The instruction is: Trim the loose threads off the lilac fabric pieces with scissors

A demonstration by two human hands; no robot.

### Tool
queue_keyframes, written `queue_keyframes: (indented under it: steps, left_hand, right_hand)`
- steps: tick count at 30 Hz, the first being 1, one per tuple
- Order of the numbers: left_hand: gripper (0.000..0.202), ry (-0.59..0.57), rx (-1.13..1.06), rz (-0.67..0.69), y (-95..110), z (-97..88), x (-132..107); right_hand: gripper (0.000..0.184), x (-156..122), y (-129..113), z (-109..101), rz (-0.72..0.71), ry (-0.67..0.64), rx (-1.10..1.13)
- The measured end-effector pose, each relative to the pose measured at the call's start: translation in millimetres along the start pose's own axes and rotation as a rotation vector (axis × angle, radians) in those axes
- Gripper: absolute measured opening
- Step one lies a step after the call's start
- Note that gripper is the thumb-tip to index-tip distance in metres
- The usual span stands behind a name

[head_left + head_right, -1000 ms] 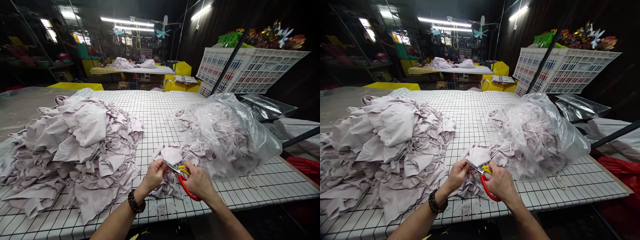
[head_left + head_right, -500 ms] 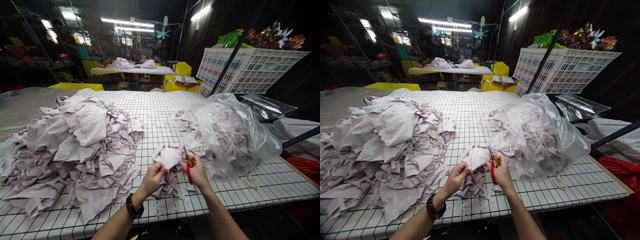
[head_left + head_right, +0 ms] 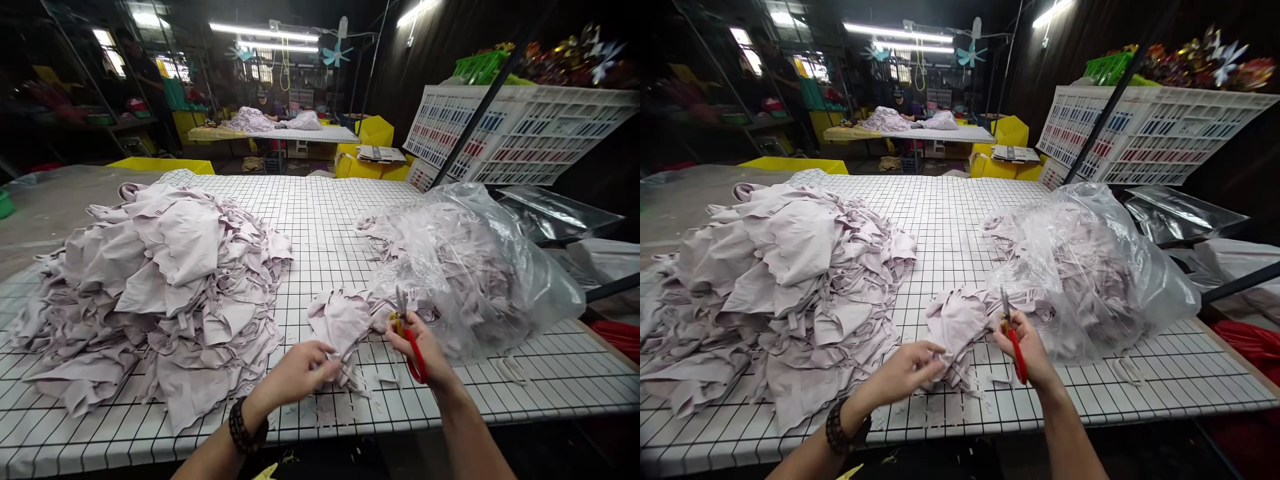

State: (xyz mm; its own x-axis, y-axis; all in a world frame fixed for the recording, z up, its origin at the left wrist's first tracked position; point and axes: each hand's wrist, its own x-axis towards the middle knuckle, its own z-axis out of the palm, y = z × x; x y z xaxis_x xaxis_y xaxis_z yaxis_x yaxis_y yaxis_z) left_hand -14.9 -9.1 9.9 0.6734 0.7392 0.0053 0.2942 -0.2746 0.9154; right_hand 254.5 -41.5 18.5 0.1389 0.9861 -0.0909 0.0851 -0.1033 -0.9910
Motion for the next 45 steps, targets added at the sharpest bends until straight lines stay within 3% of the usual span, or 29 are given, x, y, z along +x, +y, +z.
queue_keyframes:
  steps: [4,8,11,15,19,22,27,31,35,37,41,43,45]
  left_hand:
    - [0.032,0.303,0.244,-0.142,-31.5,-21.2,54.3]
    - [0.035,0.205,0.38,-0.183,-56.7,-31.8,103.9]
    - [0.013,0.125,0.402,-0.182,-66.6,-34.4,115.8]
    - [0.031,0.111,0.409,-0.173,-68.2,-46.6,106.0]
    - [0.046,0.179,0.316,-0.101,-47.6,-70.0,78.0]
    - [0.044,0.231,-0.075,-0.034,-19.1,-86.2,45.3]
    - [0.044,0.353,-0.676,-0.147,14.4,-89.9,-5.2]
    - [0.033,0.354,-0.942,-0.189,10.5,-73.5,-17.8]
    - [0.02,0.36,-1.042,-0.297,-2.0,-54.5,-17.4]
    - [0.016,0.321,-1.056,-0.307,-5.1,-47.6,-16.3]
    - [0.019,0.217,-1.091,-0.268,-2.1,-40.8,-13.1]
    - [0.02,0.179,-1.096,-0.251,2.0,-40.0,-12.2]
    - [0.022,0.157,-1.092,-0.244,5.7,-39.8,-12.6]
  right_hand:
    - [0.041,14.8,17.1,20.5,-0.048,0.136,-0.192]
    - [0.034,31.1,23.6,58.8,-0.07,0.155,-0.496]
    - [0.023,37.5,21.8,69.3,-0.059,0.134,-0.554]
    - [0.02,36.5,12.0,55.0,-0.076,0.101,-0.503]
    - [0.026,36.2,-16.6,38.0,-0.183,0.071,-0.205]
    - [0.032,46.2,-47.0,37.4,-0.348,0.198,-0.058]
    - [0.035,79.8,-80.0,59.0,-0.539,0.251,-0.001]
    - [0.031,99.6,-69.6,76.4,-0.453,0.222,-0.249]
    - [0.026,92.1,-44.9,83.0,-0.302,0.238,-0.503]
    - [0.026,79.0,-35.3,88.4,-0.25,0.113,-0.407]
    - [0.034,54.1,-22.4,109.8,-0.188,-0.315,-0.038]
    - [0.038,49.5,-17.0,120.3,-0.154,-0.369,0.043]
    - [0.036,50.3,-12.9,126.5,-0.132,-0.325,0.085]
